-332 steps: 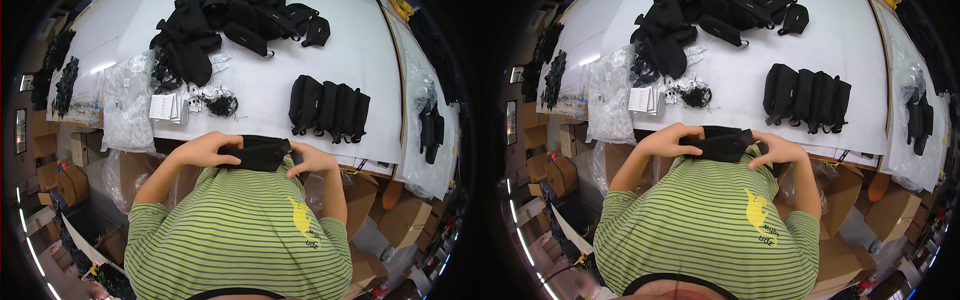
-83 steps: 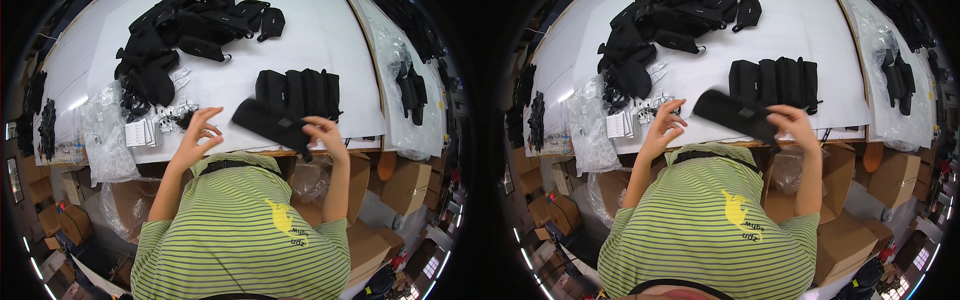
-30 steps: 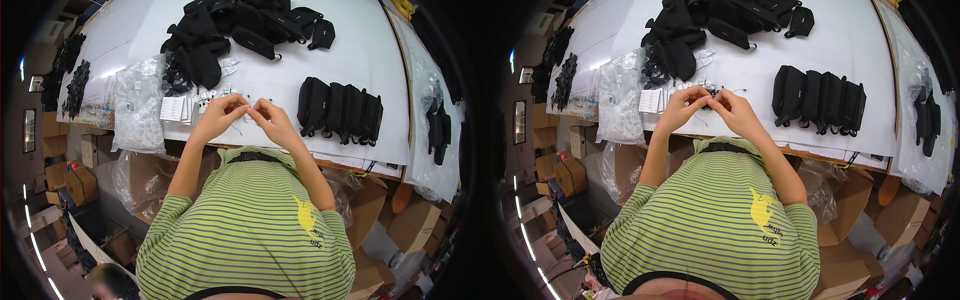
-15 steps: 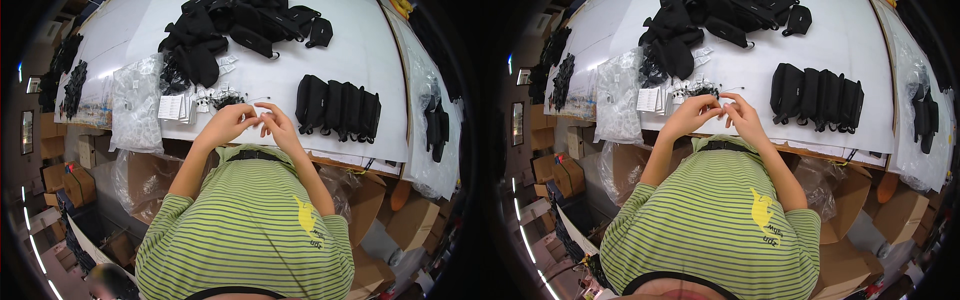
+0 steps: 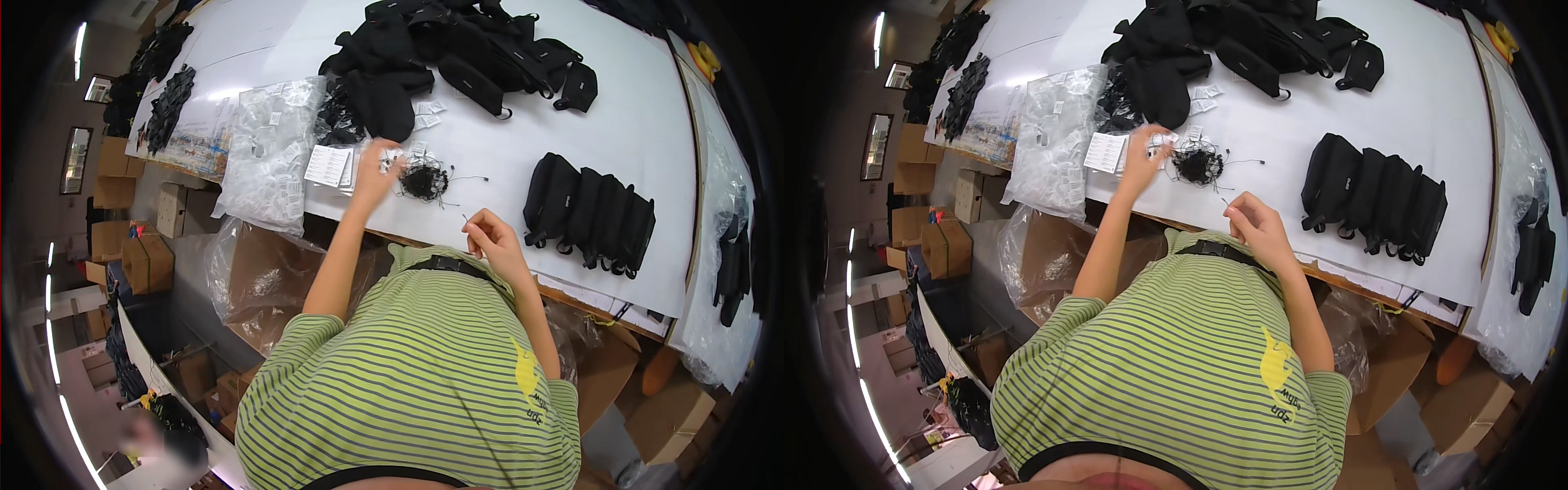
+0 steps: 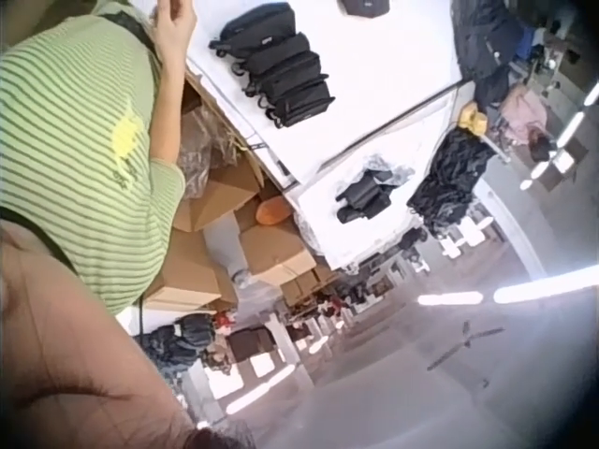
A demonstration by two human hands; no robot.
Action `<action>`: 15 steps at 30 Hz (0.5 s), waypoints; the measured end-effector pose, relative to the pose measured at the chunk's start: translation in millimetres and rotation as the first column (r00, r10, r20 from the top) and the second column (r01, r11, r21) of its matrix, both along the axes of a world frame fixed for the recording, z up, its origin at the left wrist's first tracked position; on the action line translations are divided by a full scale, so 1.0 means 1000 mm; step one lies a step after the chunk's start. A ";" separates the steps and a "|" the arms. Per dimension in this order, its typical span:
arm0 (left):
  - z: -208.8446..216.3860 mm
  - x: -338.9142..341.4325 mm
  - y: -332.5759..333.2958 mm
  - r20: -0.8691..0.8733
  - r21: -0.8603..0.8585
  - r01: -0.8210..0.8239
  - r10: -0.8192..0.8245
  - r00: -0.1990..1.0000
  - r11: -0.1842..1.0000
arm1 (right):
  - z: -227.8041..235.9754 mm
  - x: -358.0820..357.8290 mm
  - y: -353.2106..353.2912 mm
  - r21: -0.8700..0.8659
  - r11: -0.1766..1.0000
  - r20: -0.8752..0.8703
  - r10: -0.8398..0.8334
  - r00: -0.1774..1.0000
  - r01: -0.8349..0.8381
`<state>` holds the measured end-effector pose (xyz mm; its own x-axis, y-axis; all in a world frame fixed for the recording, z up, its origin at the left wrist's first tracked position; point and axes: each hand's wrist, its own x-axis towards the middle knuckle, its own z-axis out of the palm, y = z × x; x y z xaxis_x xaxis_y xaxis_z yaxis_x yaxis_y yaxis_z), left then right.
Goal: The recorder is attaching tags or components to small black pouches and organizing them on a workbench.
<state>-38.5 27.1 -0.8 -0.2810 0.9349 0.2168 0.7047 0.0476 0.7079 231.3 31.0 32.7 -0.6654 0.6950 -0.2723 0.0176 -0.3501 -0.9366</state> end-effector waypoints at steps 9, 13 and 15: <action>-0.059 -0.092 -0.045 -0.320 -0.112 -0.412 0.359 0.876 0.904 | -0.003 0.000 0.001 0.124 0.944 -0.151 -0.287 0.946 0.306; -0.012 -0.062 -0.035 -0.284 -0.162 -0.537 0.482 0.829 0.828 | -0.006 0.004 0.002 0.115 0.944 -0.101 -0.300 0.949 0.310; -0.006 -0.040 -0.046 -0.164 0.128 -0.225 0.244 0.956 0.966 | -0.005 0.006 0.002 0.118 0.942 -0.084 -0.306 0.948 0.314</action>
<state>-78.2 -18.9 -7.0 -0.4377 0.8160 0.3775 0.7969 0.1576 0.5832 237.1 33.1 27.7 -0.4244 0.8958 -0.1320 -0.1332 -0.2059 -0.9695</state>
